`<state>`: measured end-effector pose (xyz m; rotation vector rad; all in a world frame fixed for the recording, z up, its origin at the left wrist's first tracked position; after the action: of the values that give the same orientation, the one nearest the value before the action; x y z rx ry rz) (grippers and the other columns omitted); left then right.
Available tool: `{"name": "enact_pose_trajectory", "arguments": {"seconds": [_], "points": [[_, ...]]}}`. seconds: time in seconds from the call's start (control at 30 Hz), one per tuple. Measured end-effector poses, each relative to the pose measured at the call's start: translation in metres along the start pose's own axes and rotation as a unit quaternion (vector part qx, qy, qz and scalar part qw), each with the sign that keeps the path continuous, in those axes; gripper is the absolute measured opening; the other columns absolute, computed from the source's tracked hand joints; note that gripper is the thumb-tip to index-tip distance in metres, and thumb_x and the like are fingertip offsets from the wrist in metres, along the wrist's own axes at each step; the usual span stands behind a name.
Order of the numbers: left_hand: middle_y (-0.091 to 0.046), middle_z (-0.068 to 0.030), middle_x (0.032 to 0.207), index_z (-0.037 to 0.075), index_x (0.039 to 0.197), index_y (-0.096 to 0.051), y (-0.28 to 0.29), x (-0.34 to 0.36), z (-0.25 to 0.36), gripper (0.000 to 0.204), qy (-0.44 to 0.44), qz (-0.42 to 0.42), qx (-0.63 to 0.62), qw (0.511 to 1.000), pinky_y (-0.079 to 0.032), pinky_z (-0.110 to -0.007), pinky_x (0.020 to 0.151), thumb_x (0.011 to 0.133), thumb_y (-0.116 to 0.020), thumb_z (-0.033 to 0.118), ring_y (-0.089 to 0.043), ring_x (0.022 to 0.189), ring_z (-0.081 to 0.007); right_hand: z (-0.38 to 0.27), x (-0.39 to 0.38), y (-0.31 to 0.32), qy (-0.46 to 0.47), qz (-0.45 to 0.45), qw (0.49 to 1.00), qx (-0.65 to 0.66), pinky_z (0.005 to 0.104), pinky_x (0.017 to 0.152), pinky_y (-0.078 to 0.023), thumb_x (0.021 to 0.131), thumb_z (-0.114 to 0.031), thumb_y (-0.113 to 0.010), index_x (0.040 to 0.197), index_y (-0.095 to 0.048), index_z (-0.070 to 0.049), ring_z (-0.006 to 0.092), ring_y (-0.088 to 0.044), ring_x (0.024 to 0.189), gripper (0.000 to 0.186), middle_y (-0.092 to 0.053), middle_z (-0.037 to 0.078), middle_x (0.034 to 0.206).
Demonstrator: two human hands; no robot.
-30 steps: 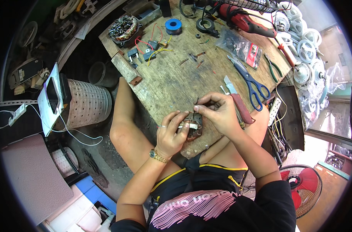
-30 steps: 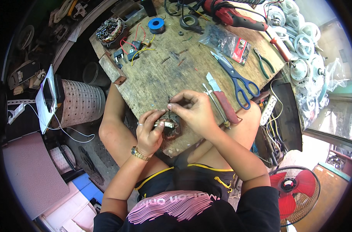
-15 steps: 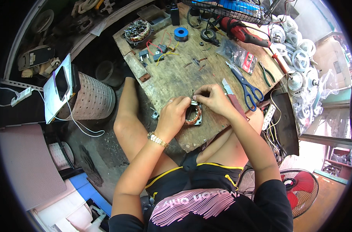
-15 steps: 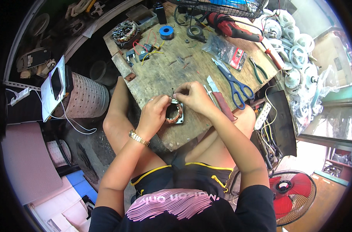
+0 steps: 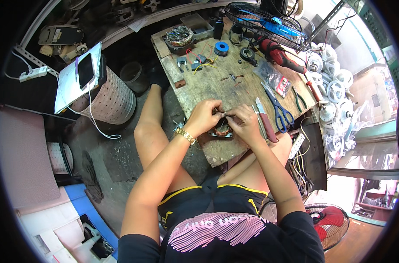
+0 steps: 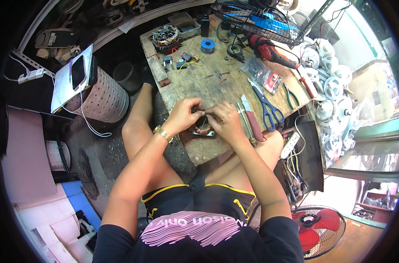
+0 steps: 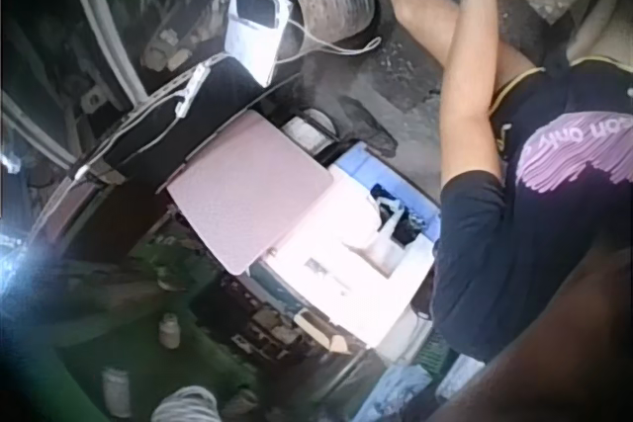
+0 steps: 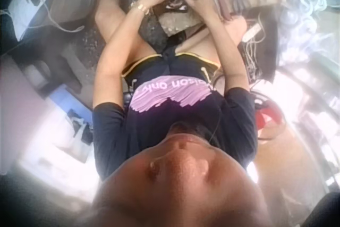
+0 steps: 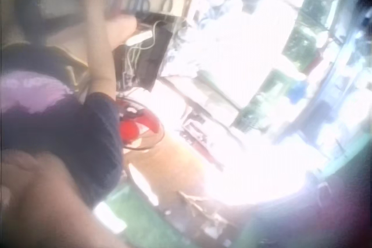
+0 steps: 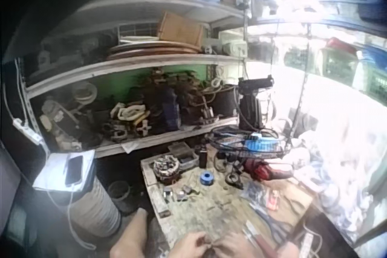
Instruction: The person repairs a motor stator by hand. They thread wires through the stator core, trim excess material with scissors, and handle the stator assembly on a wooden table.
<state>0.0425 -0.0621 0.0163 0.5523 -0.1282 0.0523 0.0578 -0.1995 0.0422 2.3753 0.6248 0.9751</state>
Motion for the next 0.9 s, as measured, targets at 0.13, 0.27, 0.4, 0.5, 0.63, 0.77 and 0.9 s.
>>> {"name": "enact_pose_trajectory", "arguments": {"seconds": [0.13,0.27,0.4,0.5,0.63,0.77,0.9], "points": [[-0.068,-0.0139,0.085,-0.001,0.090,-0.067,-0.004,0.008,-0.006,0.015,0.013,-0.033,-0.013,0.999,-0.050,-0.037,0.068,0.079,-0.075,0.006,-0.065,0.075,-0.0222,0.000,0.000,-0.003,0.028,-0.009,0.999,-0.040,0.0400,0.073,-0.044,0.075,-0.007,-0.078,0.089,-0.071,-0.008,0.0268,-0.062,0.083,0.016,-0.069,0.006,0.086],[-0.073,-0.0083,0.091,0.000,0.098,-0.072,-0.020,0.012,-0.021,0.014,0.039,-0.080,-0.085,0.992,-0.052,-0.033,0.075,0.083,-0.073,0.001,-0.066,0.083,-0.0148,-0.004,-0.001,-0.005,0.042,-0.015,0.997,-0.057,0.0408,0.074,-0.044,0.075,-0.007,-0.078,0.090,-0.071,-0.009,0.0278,-0.061,0.086,0.017,-0.068,0.005,0.087],[-0.074,-0.0070,0.096,0.000,0.103,-0.073,-0.022,0.013,-0.028,0.017,0.033,-0.098,-0.164,0.981,-0.053,-0.031,0.080,0.086,-0.072,-0.002,-0.066,0.088,-0.0119,-0.020,-0.002,-0.005,0.049,-0.011,0.992,-0.113,0.0428,0.076,-0.046,0.076,-0.007,-0.078,0.092,-0.072,-0.010,0.0282,-0.061,0.089,0.018,-0.067,0.006,0.086],[-0.074,-0.0070,0.096,-0.001,0.103,-0.073,-0.028,0.013,-0.022,0.018,0.064,-0.143,-0.108,0.982,-0.054,-0.030,0.082,0.086,-0.071,-0.004,-0.066,0.089,-0.0127,-0.036,0.001,0.021,0.051,0.050,0.981,-0.181,0.0418,0.073,-0.048,0.076,-0.008,-0.078,0.094,-0.074,-0.011,0.0284,-0.061,0.081,0.019,-0.067,0.006,0.087],[-0.075,-0.0087,0.093,-0.001,0.101,-0.074,-0.029,0.011,-0.024,0.016,0.088,-0.140,-0.154,0.974,-0.055,-0.032,0.080,0.085,-0.073,-0.001,-0.068,0.086,-0.0148,-0.054,0.018,0.008,0.138,-0.092,0.974,-0.155,0.0390,0.060,-0.054,0.074,-0.010,-0.075,0.088,-0.076,-0.012,0.0264,-0.068,0.071,0.014,-0.069,0.006,0.082],[-0.074,-0.0058,0.093,-0.002,0.101,-0.072,-0.029,0.015,-0.027,0.012,0.049,-0.147,-0.141,0.978,-0.054,-0.029,0.081,0.089,-0.071,-0.002,-0.067,0.087,-0.0116,-0.031,0.008,-0.054,0.170,-0.296,0.874,-0.345,0.0391,0.053,-0.053,0.079,-0.018,-0.066,0.075,-0.067,-0.014,0.0261,-0.070,0.065,0.006,-0.067,0.004,0.072],[-0.074,-0.0057,0.094,-0.002,0.102,-0.073,-0.031,0.017,-0.032,0.012,0.048,-0.143,-0.112,0.982,-0.054,-0.029,0.081,0.089,-0.072,-0.001,-0.067,0.087,-0.0115,-0.025,0.005,-0.056,0.156,-0.284,0.893,-0.312,0.0393,0.059,-0.055,0.078,-0.017,-0.068,0.076,-0.069,-0.013,0.0255,-0.071,0.072,0.004,-0.070,0.004,0.078]]}}
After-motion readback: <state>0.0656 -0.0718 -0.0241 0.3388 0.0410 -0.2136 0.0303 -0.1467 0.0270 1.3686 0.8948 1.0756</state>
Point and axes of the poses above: each hand's wrist, its own x-axis towards the middle knuckle, its own y-axis out of the back of the hand, z = x × y, the point moved 10 cm from there along x, towards the middle knuckle
